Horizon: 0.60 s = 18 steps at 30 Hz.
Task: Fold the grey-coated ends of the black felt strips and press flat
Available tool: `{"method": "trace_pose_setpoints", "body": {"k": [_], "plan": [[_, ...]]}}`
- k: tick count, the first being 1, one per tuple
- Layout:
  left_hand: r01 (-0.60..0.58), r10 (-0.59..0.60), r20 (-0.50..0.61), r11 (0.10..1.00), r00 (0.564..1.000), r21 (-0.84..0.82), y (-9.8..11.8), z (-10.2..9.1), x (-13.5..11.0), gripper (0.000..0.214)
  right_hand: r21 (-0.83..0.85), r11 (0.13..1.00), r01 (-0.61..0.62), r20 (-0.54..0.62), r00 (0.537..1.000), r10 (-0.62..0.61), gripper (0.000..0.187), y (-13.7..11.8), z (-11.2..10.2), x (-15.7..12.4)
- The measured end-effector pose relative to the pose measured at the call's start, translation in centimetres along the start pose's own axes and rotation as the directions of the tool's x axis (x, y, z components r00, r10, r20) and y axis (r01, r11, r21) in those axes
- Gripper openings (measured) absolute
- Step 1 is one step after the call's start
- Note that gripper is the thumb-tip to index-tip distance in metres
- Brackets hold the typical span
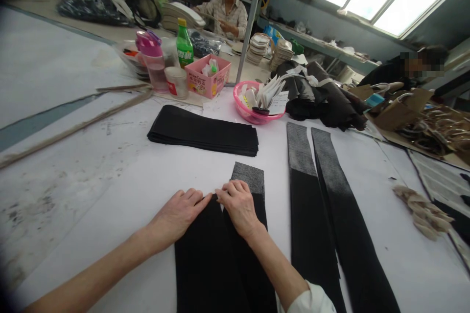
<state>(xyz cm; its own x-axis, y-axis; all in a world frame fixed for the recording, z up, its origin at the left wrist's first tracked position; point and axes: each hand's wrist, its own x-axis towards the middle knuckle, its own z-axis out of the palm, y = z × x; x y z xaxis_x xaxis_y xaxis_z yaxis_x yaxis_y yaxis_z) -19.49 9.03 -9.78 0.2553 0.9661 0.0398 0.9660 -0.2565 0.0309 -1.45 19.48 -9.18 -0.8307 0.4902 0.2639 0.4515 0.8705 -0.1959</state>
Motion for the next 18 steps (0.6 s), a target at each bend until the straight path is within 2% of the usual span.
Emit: {"method": "trace_pose_setpoints", "body": {"k": [3, 7, 12, 18], "plan": [[-0.001, 0.001, -0.009, 1.000, 1.000, -0.012, 0.0, -0.1, 0.1, 0.049, -0.004, 0.997, -0.082, -0.009, 0.997, 0.082, 0.029, -1.2, -0.2, -1.0], [0.015, -0.014, 0.009, 0.999, 1.000, -0.052, -0.4, -0.6, 0.4, 0.048, -0.034, 0.997, -0.065, -0.049, 0.997, 0.064, 0.016, -2.5, 0.4, -2.1], [-0.004, 0.010, 0.054, 0.994, 0.998, -0.109, -0.9, -1.2, 1.1, 0.054, -0.036, 0.997, -0.073, -0.072, 0.995, 0.071, 0.018, -2.7, 1.2, -2.5], [-0.039, 0.041, 0.047, 0.998, 0.998, -0.054, -0.8, -0.7, 1.5, 0.054, 0.022, 0.995, -0.094, -0.059, 0.994, 0.095, 0.019, -2.7, 1.4, -2.6]]}}
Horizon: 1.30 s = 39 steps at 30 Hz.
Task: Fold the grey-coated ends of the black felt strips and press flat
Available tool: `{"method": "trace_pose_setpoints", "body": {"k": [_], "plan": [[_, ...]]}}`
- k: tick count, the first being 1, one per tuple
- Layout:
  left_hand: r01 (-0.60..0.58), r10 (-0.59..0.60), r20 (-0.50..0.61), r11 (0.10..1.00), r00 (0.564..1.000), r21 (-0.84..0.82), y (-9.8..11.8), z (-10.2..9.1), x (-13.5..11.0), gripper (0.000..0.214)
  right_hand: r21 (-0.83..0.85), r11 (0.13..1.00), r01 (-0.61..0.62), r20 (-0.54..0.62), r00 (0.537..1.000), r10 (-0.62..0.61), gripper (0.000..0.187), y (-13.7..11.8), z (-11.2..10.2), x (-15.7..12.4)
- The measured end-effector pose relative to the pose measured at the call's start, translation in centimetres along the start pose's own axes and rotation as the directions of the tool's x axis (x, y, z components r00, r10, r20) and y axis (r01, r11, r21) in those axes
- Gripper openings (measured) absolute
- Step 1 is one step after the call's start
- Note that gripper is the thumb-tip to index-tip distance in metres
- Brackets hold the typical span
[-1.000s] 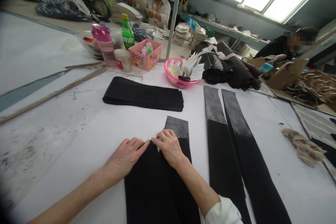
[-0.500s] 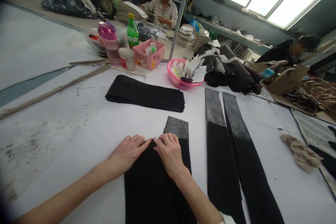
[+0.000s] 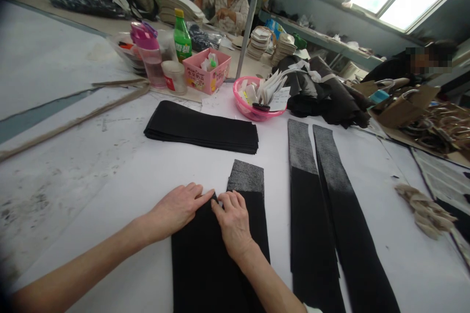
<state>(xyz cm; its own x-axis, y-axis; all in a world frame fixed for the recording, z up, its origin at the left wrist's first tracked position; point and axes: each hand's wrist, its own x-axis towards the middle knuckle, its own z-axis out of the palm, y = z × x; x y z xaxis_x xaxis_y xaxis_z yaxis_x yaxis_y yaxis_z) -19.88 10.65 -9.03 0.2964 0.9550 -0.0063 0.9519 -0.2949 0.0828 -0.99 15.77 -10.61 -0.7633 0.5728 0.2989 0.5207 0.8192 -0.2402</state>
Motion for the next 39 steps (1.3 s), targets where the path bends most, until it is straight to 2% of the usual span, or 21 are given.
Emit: {"method": "trace_pose_setpoints", "body": {"k": [4, 9, 12, 15, 18, 24, 28, 39], "plan": [[0.008, -0.009, 0.026, 0.998, 1.000, 0.057, 0.8, 0.5, 0.2, 0.057, 0.025, 1.000, -0.010, 0.017, 1.000, 0.010, 0.024, -0.1, -0.1, 0.0], [0.076, -0.081, 0.043, 0.991, 0.996, 0.112, 2.3, 0.6, 0.3, 0.052, 0.022, 1.000, -0.005, 0.045, 0.999, 0.004, 0.030, -0.1, 0.0, -0.1], [0.100, -0.101, 0.007, 0.987, 0.995, 0.127, 2.6, 0.7, 0.1, 0.051, 0.023, 1.000, -0.016, 0.061, 0.998, 0.015, 0.025, -0.2, -0.2, 0.0], [0.096, -0.091, -0.043, 0.988, 0.995, 0.123, 2.4, 0.8, -0.3, 0.046, 0.018, 0.996, -0.092, 0.042, 0.995, 0.091, 0.016, -0.4, -0.8, 0.7], [0.095, -0.083, -0.097, 0.987, 0.992, 0.126, 2.1, 0.9, -0.7, 0.042, -0.038, 0.988, -0.149, 0.020, 0.989, 0.149, 0.020, -0.9, -0.9, 1.5], [0.126, -0.100, -0.180, 0.982, 0.979, 0.140, 2.3, 1.3, -1.8, 0.037, -0.225, 0.974, -0.028, 0.056, 0.998, 0.041, 0.035, -1.8, 1.1, 1.4], [0.143, -0.112, -0.214, 0.981, 0.970, 0.134, 2.3, 1.8, -3.0, 0.041, -0.320, 0.947, -0.011, 0.067, 0.997, 0.035, 0.036, -2.1, 1.4, 1.1], [0.234, -0.196, -0.230, 0.960, 0.953, 0.153, 1.9, 2.6, -6.9, 0.044, -0.365, 0.931, -0.024, 0.106, 0.992, 0.067, 0.036, -2.7, 1.0, 1.4]]}}
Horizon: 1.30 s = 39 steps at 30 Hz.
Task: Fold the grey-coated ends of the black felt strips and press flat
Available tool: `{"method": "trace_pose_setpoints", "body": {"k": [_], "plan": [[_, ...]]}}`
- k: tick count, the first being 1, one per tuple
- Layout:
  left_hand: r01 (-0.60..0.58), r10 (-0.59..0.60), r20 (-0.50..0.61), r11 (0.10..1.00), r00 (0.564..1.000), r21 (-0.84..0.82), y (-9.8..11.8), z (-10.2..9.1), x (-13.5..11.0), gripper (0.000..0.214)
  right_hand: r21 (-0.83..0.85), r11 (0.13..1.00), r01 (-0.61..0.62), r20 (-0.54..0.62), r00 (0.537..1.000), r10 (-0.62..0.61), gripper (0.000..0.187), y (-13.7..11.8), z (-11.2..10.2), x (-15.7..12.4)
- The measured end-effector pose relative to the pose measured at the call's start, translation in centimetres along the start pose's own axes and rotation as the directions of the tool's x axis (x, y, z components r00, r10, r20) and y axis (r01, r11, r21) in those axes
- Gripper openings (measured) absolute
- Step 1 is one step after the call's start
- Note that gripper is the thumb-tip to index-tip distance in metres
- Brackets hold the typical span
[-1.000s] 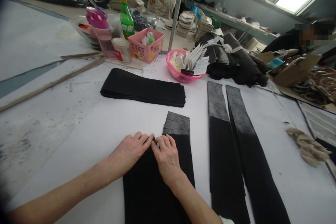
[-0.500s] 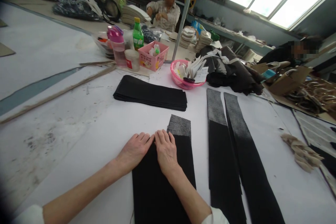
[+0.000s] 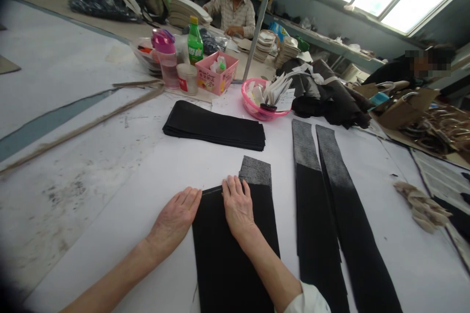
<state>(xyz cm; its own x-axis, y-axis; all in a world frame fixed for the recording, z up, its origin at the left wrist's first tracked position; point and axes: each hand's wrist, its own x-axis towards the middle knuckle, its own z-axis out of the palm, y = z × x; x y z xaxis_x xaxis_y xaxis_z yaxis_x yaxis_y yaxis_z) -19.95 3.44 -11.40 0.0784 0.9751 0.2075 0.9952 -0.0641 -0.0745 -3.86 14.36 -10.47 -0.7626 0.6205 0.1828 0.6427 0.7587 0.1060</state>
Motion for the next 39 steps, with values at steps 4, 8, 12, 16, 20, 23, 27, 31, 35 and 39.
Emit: {"method": "trace_pose_setpoints", "body": {"k": [4, 8, 12, 16, 20, 23, 27, 31, 35, 39], "plan": [[0.008, -0.008, 0.011, 1.000, 1.000, -0.017, -0.5, -0.3, -0.9, 0.046, 0.000, 1.000, -0.012, 0.015, 1.000, 0.012, 0.036, 0.0, 0.0, 0.0], [0.008, -0.008, 0.009, 1.000, 1.000, -0.006, -0.8, -0.6, -1.6, 0.045, 0.007, 1.000, -0.013, 0.016, 1.000, 0.013, 0.036, 0.0, 0.0, -0.1], [0.008, -0.007, -0.008, 0.999, 1.000, 0.031, -1.0, -0.7, -2.2, 0.045, 0.030, 0.999, -0.019, 0.008, 1.000, 0.019, 0.036, -0.1, 0.2, -0.3], [0.031, -0.031, -0.036, 1.000, 0.999, 0.001, -1.2, -0.5, -3.0, 0.046, 0.102, 0.994, -0.038, 0.010, 0.999, 0.037, 0.033, 0.2, -0.3, 0.0], [0.053, -0.061, -0.104, 0.995, 0.993, -0.082, -1.5, 0.4, -3.6, 0.043, 0.248, 0.968, -0.029, 0.039, 0.999, 0.020, 0.032, 0.8, -1.8, 1.2], [0.084, -0.108, -0.156, 0.985, 0.982, -0.150, -1.5, 0.7, -3.8, 0.038, 0.333, 0.943, 0.033, 0.125, 0.989, -0.079, 0.028, 0.6, -3.0, 2.6], [0.096, -0.143, -0.175, 0.963, 0.974, -0.250, -1.5, 0.5, -3.7, 0.035, 0.346, 0.937, 0.054, 0.235, 0.962, -0.142, 0.022, 0.1, -3.7, 4.7], [0.115, -0.203, -0.206, 0.922, 0.957, -0.371, -1.7, 0.1, -3.6, 0.027, 0.395, 0.918, 0.044, 0.285, 0.944, -0.167, 0.017, 0.2, -3.7, 6.2], [0.186, -0.355, -0.184, 0.786, 0.917, -0.590, -1.9, -0.8, -3.1, 0.025, 0.494, 0.869, 0.023, 0.331, 0.919, -0.213, 0.014, 0.7, -4.2, 6.6], [0.250, -0.440, -0.025, 0.554, 0.898, -0.794, -1.4, -2.4, -1.7, 0.027, 0.578, 0.816, 0.008, 0.315, 0.920, -0.232, 0.012, 0.7, -5.9, 5.9]]}}
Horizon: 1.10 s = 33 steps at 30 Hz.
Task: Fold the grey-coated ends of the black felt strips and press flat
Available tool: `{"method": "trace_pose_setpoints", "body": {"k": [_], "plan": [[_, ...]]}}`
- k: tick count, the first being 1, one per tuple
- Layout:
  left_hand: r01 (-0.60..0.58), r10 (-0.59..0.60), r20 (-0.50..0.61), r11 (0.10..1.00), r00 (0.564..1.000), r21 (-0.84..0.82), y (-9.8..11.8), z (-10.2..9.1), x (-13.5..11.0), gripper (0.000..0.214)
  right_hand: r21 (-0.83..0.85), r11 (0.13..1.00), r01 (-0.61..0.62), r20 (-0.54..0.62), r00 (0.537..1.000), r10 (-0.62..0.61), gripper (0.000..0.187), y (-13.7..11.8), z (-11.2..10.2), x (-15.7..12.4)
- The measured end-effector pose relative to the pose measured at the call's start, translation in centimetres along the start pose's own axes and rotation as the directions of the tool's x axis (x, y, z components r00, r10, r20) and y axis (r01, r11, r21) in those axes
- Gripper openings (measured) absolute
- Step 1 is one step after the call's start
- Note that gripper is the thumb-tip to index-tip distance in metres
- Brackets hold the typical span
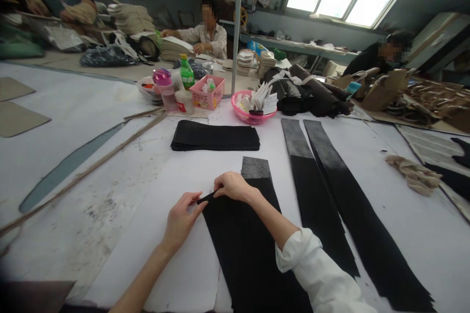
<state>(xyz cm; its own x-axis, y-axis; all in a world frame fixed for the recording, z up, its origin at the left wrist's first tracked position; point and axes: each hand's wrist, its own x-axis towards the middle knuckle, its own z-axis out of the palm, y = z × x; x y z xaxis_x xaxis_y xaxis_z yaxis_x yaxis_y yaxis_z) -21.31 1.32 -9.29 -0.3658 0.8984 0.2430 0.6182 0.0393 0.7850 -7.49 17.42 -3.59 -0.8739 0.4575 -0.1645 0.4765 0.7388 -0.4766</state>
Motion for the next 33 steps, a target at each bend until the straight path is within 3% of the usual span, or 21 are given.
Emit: {"method": "trace_pose_setpoints", "body": {"k": [4, 10, 15, 22, 28, 30, 33], "plan": [[0.045, -0.035, 0.077, 0.990, 0.996, -0.134, 2.2, -0.3, 0.7, 0.026, 0.092, 0.996, 0.013, -0.061, 0.998, -0.008, 0.010, -1.6, -1.2, -1.7], [-0.057, 0.067, 0.166, 0.996, 0.984, -0.066, 3.9, -2.7, 0.4, 0.023, 0.192, 0.980, -0.045, -0.154, 0.985, 0.075, 0.023, -3.0, -2.5, -4.0], [-0.045, 0.053, 0.226, 0.998, 0.973, -0.038, 3.9, -4.2, -0.6, 0.022, 0.316, 0.947, 0.048, -0.134, 0.991, -0.005, 0.010, -3.3, -3.1, -5.4], [0.033, -0.031, 0.217, 0.999, 0.976, -0.004, 3.6, -4.9, -1.9, 0.032, 0.411, 0.910, -0.056, -0.173, 0.975, 0.138, 0.024, -3.7, -3.1, -6.4], [0.079, -0.053, 0.275, 0.993, 0.960, -0.087, 3.9, -5.9, -2.6, 0.031, 0.526, 0.850, 0.013, -0.148, 0.986, 0.077, 0.014, -4.2, -3.3, -7.8], [0.028, -0.007, 0.289, 0.997, 0.957, -0.069, 4.1, -6.4, -2.5, 0.031, 0.516, 0.856, 0.022, -0.153, 0.986, 0.067, 0.012, -4.5, -3.4, -8.1], [-0.187, 0.158, 0.266, 0.978, 0.951, 0.089, 4.8, -6.8, -1.9, 0.028, 0.478, 0.878, 0.017, -0.176, 0.981, 0.077, 0.009, -5.4, -3.2, -8.1]]}}
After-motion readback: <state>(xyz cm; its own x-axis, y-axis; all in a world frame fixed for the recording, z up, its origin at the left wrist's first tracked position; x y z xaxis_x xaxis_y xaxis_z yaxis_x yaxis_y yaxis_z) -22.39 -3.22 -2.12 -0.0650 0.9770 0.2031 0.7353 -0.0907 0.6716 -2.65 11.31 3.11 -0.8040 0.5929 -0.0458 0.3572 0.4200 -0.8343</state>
